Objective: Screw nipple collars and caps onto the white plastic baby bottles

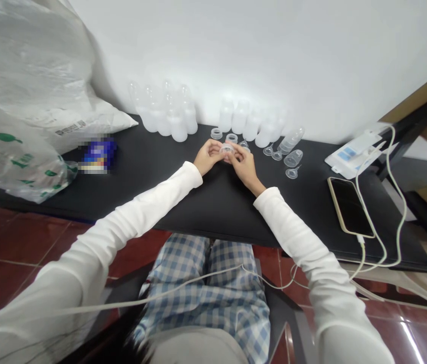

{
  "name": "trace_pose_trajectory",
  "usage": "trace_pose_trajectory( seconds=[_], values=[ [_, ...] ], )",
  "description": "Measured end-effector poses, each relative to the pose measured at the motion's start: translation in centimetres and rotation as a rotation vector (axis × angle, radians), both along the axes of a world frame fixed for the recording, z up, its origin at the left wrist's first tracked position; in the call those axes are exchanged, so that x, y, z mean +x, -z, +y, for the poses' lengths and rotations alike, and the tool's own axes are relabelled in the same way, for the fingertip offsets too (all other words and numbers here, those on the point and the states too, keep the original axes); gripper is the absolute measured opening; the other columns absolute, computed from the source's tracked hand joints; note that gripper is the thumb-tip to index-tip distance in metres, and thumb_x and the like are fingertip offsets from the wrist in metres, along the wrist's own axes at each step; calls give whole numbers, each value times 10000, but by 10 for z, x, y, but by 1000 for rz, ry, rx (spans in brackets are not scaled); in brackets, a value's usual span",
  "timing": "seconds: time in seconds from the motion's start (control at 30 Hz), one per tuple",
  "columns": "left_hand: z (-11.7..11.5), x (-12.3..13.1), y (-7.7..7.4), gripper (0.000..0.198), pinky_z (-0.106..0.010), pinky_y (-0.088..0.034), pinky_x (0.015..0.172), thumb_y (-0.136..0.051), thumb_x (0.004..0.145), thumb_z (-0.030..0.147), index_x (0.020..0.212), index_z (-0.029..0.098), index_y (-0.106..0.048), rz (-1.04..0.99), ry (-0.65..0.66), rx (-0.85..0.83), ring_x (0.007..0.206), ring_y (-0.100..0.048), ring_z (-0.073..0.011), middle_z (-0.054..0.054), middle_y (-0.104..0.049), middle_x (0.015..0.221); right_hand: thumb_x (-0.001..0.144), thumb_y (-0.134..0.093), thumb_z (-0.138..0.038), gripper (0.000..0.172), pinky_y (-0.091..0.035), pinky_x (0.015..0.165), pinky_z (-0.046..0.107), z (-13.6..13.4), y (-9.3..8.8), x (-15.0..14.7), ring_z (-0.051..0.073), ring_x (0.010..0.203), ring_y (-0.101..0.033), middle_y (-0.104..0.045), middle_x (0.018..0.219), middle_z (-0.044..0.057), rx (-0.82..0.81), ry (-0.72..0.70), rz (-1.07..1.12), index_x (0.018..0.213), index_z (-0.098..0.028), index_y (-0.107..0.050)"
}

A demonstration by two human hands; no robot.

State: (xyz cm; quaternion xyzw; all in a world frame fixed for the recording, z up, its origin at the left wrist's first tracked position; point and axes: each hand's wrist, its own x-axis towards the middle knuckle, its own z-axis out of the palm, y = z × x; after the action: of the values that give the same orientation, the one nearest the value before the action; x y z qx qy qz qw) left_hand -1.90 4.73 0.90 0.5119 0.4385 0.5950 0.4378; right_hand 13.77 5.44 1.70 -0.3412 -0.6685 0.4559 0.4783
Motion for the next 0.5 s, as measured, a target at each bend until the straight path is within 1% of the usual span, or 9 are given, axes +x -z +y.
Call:
trace_pose_trajectory(
  seconds=[0.17,0.33,0.5],
  values=[
    [1,0,2,288,-259,-559,840,-815,765,109,903,188,-575,52,-28,-1,828,-685,-115,0,-698,867,749,-787,-694,622,-685,866,474,-1,0,-2,221,857,-739,-780,1108,76,22,64,-20,1185,-251,-767],
    [-1,1,2,282,-256,-563,793,-805,780,123,906,204,-566,104,-54,21,810,-678,-119,9,-692,862,779,-768,-678,534,-699,805,468,-2,1,-5,216,804,-727,-775,1062,67,73,118,-51,1122,-270,-785],
    [-5,2,-2,244,-237,-565,773,-786,804,138,914,204,-579,159,-96,54,791,-674,-107,15,-695,846,751,-765,-726,594,-701,816,467,0,6,-7,220,811,-742,-776,1026,58,27,122,-13,1134,-271,-772]
  ],
)
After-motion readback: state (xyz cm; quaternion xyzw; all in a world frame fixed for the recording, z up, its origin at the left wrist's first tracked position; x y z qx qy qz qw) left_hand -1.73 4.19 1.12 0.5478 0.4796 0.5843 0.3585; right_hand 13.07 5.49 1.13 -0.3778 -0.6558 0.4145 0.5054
